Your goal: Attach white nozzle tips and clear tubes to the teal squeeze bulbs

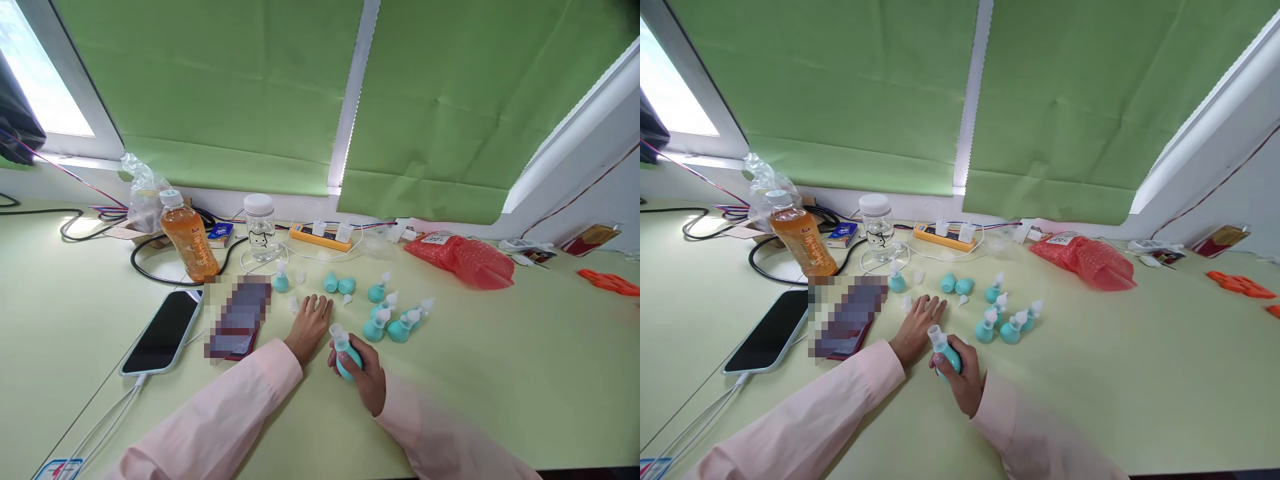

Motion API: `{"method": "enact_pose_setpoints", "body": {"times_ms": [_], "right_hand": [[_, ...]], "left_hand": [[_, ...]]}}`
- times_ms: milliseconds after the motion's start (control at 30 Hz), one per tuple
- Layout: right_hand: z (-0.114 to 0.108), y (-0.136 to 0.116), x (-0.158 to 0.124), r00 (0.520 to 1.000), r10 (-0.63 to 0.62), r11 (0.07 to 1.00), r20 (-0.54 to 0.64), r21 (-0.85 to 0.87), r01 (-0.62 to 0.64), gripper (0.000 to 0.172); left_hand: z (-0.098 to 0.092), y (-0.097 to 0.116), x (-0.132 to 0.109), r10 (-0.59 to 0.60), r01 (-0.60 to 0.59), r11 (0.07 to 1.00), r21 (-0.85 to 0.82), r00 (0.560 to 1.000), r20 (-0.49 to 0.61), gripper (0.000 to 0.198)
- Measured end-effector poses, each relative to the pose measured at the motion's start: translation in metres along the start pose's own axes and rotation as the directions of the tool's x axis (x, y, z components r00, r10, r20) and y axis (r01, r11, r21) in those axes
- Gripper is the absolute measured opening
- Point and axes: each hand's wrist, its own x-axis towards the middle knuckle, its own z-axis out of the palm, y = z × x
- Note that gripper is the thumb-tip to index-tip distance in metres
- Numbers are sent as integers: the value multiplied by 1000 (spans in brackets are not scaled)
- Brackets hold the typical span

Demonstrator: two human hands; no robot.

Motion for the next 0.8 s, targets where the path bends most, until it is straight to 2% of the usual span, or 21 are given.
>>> {"method": "enact_pose_setpoints", "body": {"times_ms": [100, 200, 267, 333, 367, 400, 433, 467, 533, 567, 600, 633, 667, 733, 800], "right_hand": [[0, -2, 0, 1000, -8, 999, -11, -48, 7, 19], [0, -4, 0, 1000, -15, 992, -10, -127, 14, 20], [0, -4, 0, 1000, -20, 981, -12, -191, 17, 21], [-1, -3, 0, 999, -30, 966, -33, -257, 20, 22], [-2, -2, 0, 998, -38, 957, -51, -290, 22, 22], [-2, -2, 0, 997, -46, 946, -69, -323, 21, 23], [-3, -1, 0, 995, -50, 935, -86, -355, 16, 23], [-3, 1, 0, 994, -51, 922, -97, -387, 10, 23], [-2, 3, 0, 994, -47, 898, -95, -439, 1, 23], [-2, 4, 0, 995, -44, 889, -92, -458, -3, 22], [-1, 6, 0, 995, -41, 881, -92, -473, -8, 22], [-1, 7, 0, 995, -38, 876, -93, -482, -12, 22], [0, 9, 1, 995, -33, 873, -96, -488, -18, 22], [1, 12, 1, 995, -19, 870, -96, -492, -31, 22], [1, 14, 1, 996, -10, 872, -86, -488, -34, 22]], "left_hand": [[-2, 1, 3, -63, 63, 998, -3, 998, 0, 28], [-5, -1, 5, -75, 74, 996, -46, 997, -17, 18], [-9, -4, 3, -107, 97, 983, -155, 992, -59, 18], [-15, -7, -2, -188, 131, 910, -393, 976, -110, 15], [-19, -9, -6, -253, 147, 817, -557, 960, -118, 12], [-22, -11, -11, -329, 160, 669, -726, 940, -96, 9], [-26, -14, -16, -417, 183, 462, -868, 909, -30, 8], [-29, -16, -21, -480, 200, 212, -956, 874, 77, 11], [-32, -19, -30, -506, 202, -265, -943, 803, 315, 19], [-33, -20, -34, -475, 197, -442, -875, 776, 415, 23], [-34, -20, -37, -433, 195, -567, -800, 756, 491, 27], [-34, -19, -40, -386, 202, -646, -736, 745, 544, 29], [-34, -18, -41, -349, 212, -688, -694, 742, 572, 28], [-35, -15, -43, -311, 228, -705, -672, 752, 581, 27], [-35, -12, -43, -302, 233, -684, -691, 773, 559, 25]]}}
